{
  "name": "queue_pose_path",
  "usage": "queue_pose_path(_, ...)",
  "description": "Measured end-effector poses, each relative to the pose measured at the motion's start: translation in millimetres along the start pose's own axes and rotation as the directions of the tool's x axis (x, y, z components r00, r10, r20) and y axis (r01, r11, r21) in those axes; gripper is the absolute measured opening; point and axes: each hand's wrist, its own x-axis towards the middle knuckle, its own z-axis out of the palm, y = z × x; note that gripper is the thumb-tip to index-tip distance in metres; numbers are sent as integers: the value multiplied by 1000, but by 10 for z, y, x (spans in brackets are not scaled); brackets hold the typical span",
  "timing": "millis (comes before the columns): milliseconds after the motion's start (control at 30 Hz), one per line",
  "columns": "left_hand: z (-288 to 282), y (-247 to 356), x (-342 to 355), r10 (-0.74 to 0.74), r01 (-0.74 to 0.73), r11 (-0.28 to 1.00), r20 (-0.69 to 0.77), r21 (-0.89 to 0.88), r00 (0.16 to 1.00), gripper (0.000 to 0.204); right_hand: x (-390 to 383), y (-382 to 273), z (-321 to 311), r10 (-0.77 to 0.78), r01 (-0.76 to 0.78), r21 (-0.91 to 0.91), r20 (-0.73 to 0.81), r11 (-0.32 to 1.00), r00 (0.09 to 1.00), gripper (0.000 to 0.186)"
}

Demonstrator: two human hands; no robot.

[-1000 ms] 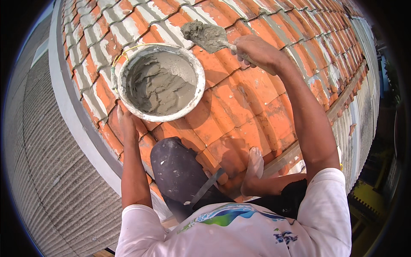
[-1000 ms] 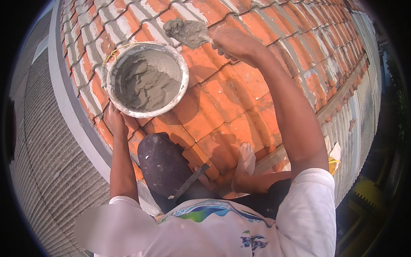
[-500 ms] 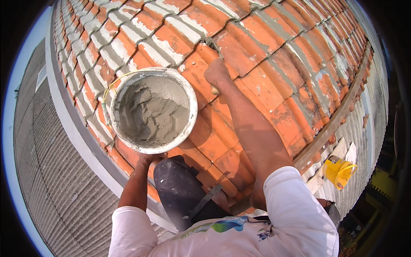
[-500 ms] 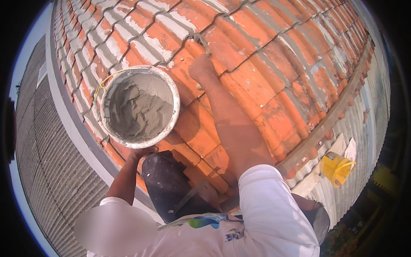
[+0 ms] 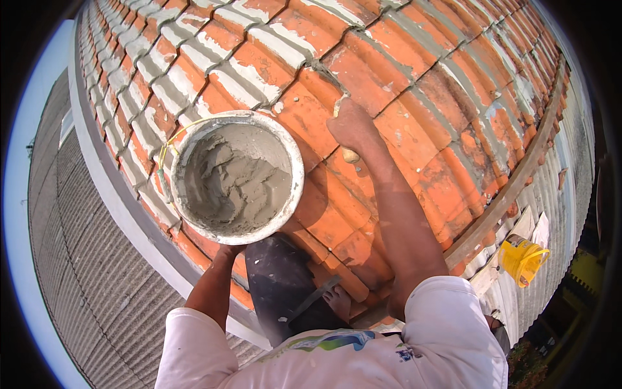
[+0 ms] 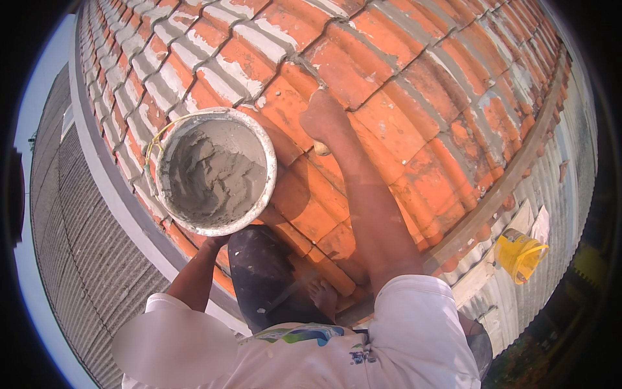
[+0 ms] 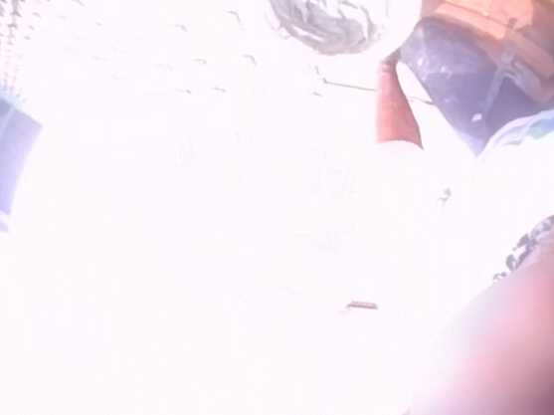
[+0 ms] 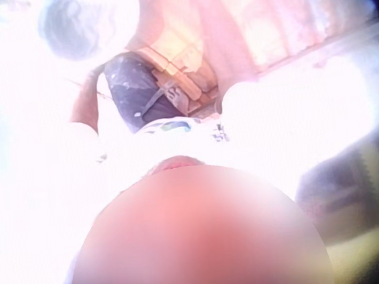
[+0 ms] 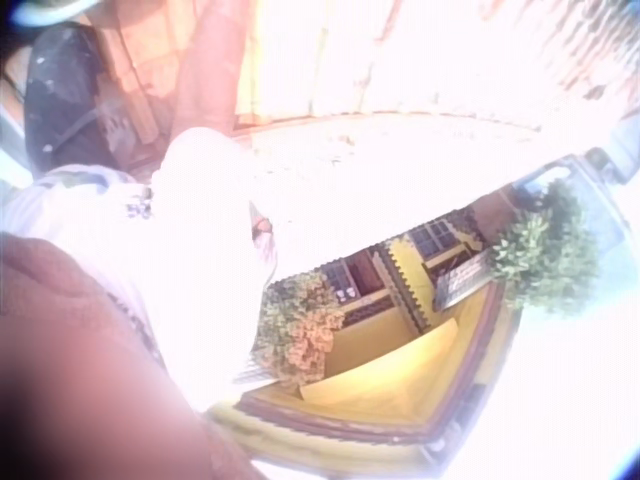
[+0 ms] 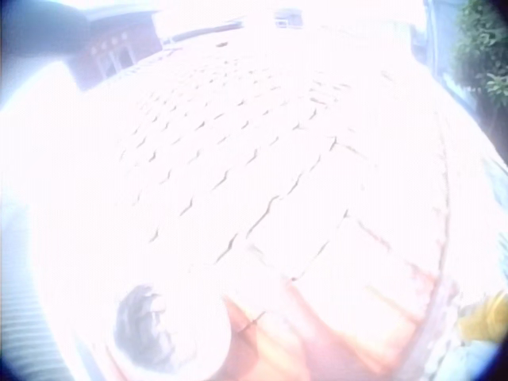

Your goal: The person scoops mortar from a bucket with a trowel and applies it into the gaps between roof tiles. The person repeatedly moves along the roof, filling joints between tiles with mortar.

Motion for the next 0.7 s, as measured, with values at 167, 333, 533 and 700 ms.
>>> queue_pose_path(167, -25, 24, 11, -28, 28, 1000, -10, 1, 1000, 74, 306, -82, 287, 69, -68, 37, -34, 997, 997, 40)
queue_pose_path(333, -43, 60, -4, -44, 44, 999, -12, -9, 999, 75, 334, -156, 659, 149, -150, 4, -147, 989, 978, 44)
queue_pose_path(533, -65, 78, -9, -60, 60, 998, -8, -5, 998, 77, 454, -269, 1026, 125, -129, -9, -188, 992, 974, 38)
queue_pose_path(700, -39, 96, -58, -64, 64, 998, -8, -3, 998, 78, 374, -309, 951, -18, 19, 6, -151, 1000, 988, 38)
